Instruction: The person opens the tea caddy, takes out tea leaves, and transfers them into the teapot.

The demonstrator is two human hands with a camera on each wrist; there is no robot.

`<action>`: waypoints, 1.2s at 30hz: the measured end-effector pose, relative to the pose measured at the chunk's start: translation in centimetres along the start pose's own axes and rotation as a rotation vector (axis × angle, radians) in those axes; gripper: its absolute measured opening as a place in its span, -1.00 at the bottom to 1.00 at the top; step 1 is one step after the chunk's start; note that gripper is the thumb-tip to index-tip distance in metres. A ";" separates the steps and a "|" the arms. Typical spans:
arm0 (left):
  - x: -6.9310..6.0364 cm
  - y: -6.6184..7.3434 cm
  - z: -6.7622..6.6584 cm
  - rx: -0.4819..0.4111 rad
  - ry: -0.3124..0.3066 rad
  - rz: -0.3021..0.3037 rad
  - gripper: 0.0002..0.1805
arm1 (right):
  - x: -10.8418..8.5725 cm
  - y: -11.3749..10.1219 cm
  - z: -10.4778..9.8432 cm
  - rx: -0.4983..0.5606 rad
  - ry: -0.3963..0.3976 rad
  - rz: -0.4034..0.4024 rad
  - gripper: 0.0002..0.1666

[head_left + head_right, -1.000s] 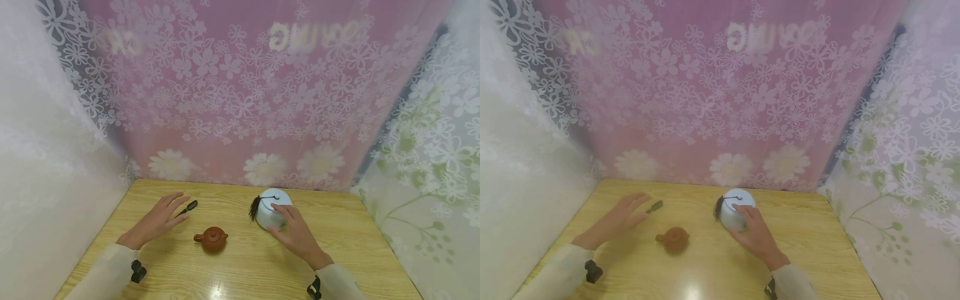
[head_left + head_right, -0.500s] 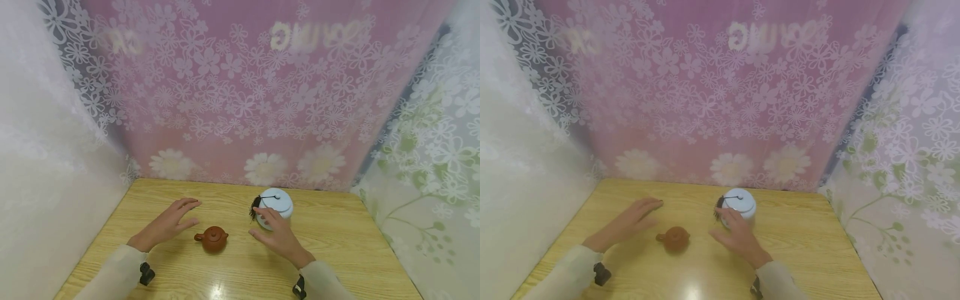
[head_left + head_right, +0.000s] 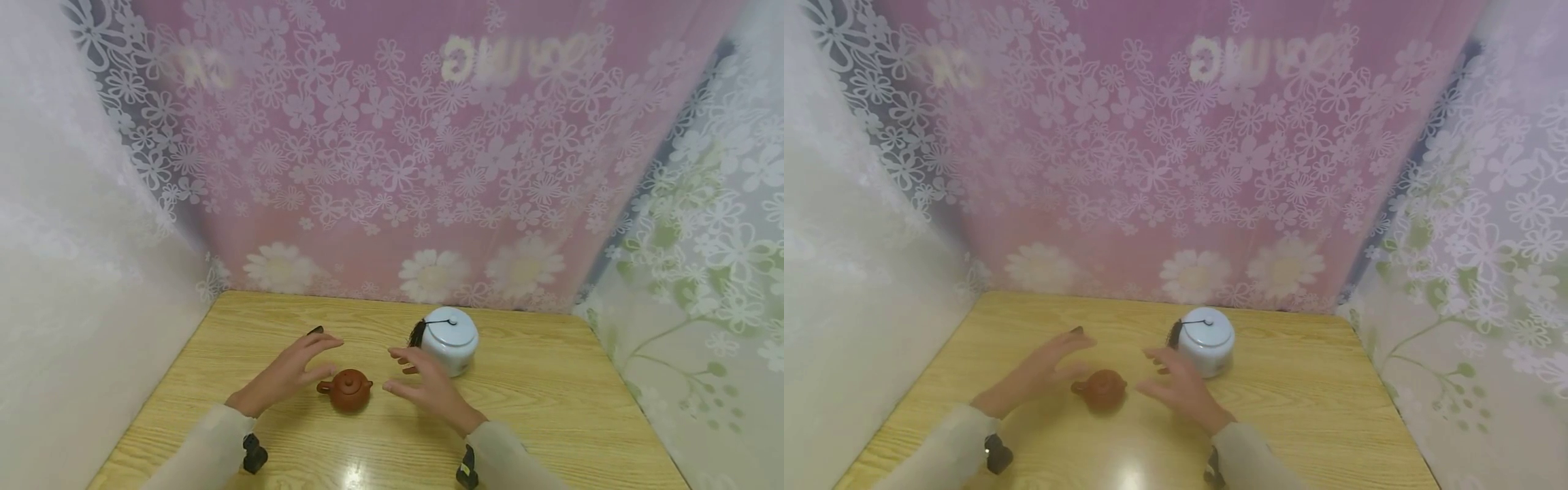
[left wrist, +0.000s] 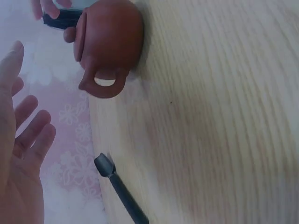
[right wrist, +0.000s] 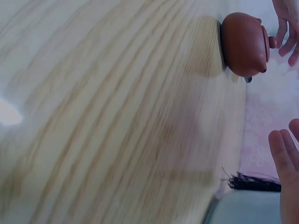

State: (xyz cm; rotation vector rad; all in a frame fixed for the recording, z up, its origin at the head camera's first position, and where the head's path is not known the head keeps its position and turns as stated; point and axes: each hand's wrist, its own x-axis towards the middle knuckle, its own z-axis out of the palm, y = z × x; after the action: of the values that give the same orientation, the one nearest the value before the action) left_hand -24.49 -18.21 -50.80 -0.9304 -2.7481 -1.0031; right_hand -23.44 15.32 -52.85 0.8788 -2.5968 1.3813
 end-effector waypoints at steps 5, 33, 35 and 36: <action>0.0 0.4 0.7 -0.027 -0.014 -0.020 -0.43 | 0.6 -0.5 0.9 0.095 -0.050 0.045 -0.27; 0.0 -0.2 4.0 -0.065 0.036 0.151 -0.77 | 1.9 -0.1 5.0 0.235 -0.170 0.123 -0.24; -0.1 -0.2 4.1 -0.070 0.035 0.152 -0.79 | 1.9 0.0 5.2 0.231 -0.171 0.118 -0.24; -0.1 -0.2 4.1 -0.070 0.036 0.149 -0.79 | 1.9 0.0 5.3 0.230 -0.171 0.119 -0.25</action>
State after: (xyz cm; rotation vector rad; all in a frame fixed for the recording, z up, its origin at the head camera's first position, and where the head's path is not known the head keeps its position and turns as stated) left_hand -24.01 -15.89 -54.19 -1.0981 -2.5852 -1.0840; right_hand -24.00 10.35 -55.39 0.9216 -2.6915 1.7383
